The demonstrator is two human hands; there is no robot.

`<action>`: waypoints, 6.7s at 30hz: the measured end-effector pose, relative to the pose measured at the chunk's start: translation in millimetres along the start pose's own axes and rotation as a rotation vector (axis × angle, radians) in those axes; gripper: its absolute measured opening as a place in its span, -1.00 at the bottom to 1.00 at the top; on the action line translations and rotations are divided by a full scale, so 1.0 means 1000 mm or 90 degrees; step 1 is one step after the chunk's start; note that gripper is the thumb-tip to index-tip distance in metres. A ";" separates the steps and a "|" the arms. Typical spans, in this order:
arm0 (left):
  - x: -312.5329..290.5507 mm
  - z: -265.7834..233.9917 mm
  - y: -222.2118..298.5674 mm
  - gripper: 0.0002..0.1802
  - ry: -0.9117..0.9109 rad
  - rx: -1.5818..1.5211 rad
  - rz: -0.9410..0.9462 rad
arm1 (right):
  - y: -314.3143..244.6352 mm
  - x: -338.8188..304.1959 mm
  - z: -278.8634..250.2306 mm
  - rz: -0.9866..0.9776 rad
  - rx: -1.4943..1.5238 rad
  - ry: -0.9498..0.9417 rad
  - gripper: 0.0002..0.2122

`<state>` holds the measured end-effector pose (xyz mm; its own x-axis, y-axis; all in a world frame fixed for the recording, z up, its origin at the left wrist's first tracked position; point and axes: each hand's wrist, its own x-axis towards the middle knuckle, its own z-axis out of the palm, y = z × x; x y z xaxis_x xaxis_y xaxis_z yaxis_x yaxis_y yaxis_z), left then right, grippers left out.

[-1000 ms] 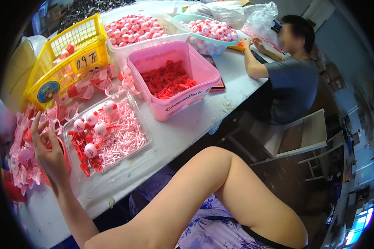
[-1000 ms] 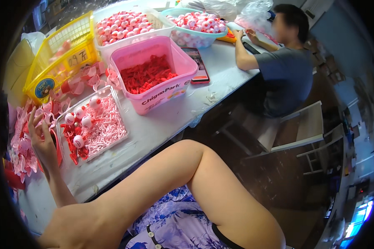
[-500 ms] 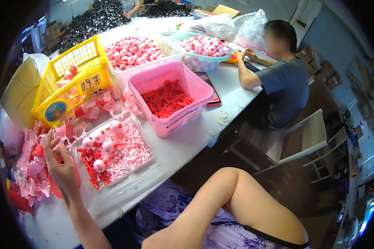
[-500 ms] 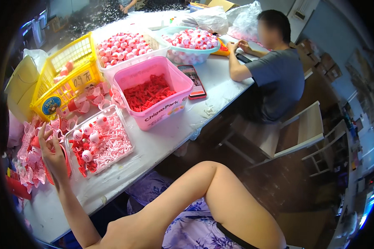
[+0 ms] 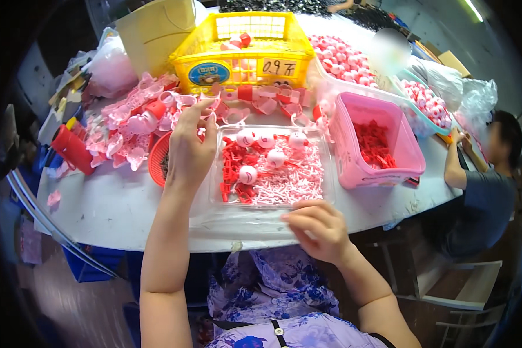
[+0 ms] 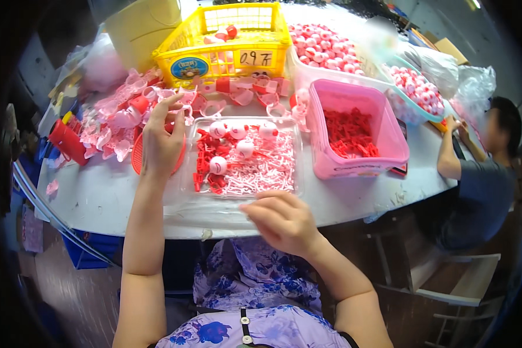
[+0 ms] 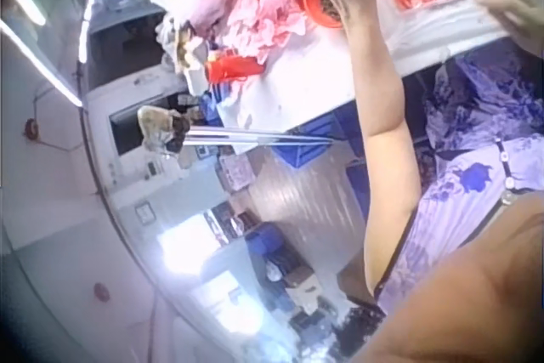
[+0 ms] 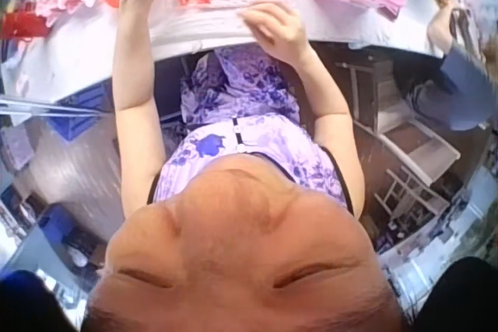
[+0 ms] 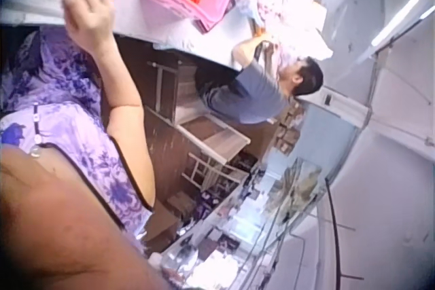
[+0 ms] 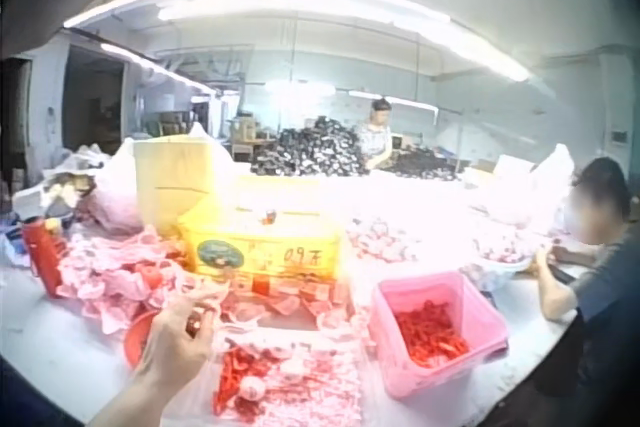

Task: The person assembles small pink and white plastic toys by hand. They pick up a white head piece and a pink body frame, insert the head into the body, and attach small red limbs to the frame. The process is repeated for multiple units, with finished toys placed into a yellow basket.

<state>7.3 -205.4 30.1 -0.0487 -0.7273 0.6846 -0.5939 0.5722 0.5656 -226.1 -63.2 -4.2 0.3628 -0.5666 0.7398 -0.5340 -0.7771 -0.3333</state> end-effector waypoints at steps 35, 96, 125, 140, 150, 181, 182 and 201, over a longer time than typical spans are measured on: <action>-0.003 0.024 -0.008 -0.76 -0.064 0.051 0.047 | 0.012 -0.048 -0.001 0.113 -0.104 0.205 -0.75; 0.000 0.012 -0.039 -0.63 -0.172 0.275 0.086 | 0.009 -0.046 0.010 0.120 -0.183 0.169 -0.78; 0.094 -0.027 -0.109 -0.30 0.132 -0.363 -0.232 | 0.002 -0.039 0.016 0.099 -0.221 0.184 -0.77; 0.048 -0.002 -0.033 -0.69 -0.402 0.107 0.017 | 0.005 -0.053 0.010 0.097 -0.119 0.223 -0.75; 0.032 0.008 -0.028 -0.46 -0.407 0.135 0.068 | 0.006 -0.048 0.011 0.089 -0.128 0.217 -0.76; 0.030 0.014 -0.027 -0.54 -0.185 -0.528 -0.151 | 0.004 -0.039 0.012 0.104 -0.192 0.200 -0.76; 0.025 0.017 -0.011 -0.52 -0.181 -0.532 -0.173 | 0.004 -0.039 0.012 0.104 -0.192 0.198 -0.76; -0.006 0.039 0.015 -0.72 -0.279 0.024 0.191 | 0.006 -0.045 0.011 0.113 -0.212 0.155 -0.74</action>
<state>-33.1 -207.0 16.7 -0.5474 -0.6287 0.5524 -0.5299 0.7712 0.3527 -237.3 -45.9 -46.1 0.0743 -0.5712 0.8174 -0.8027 -0.5207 -0.2909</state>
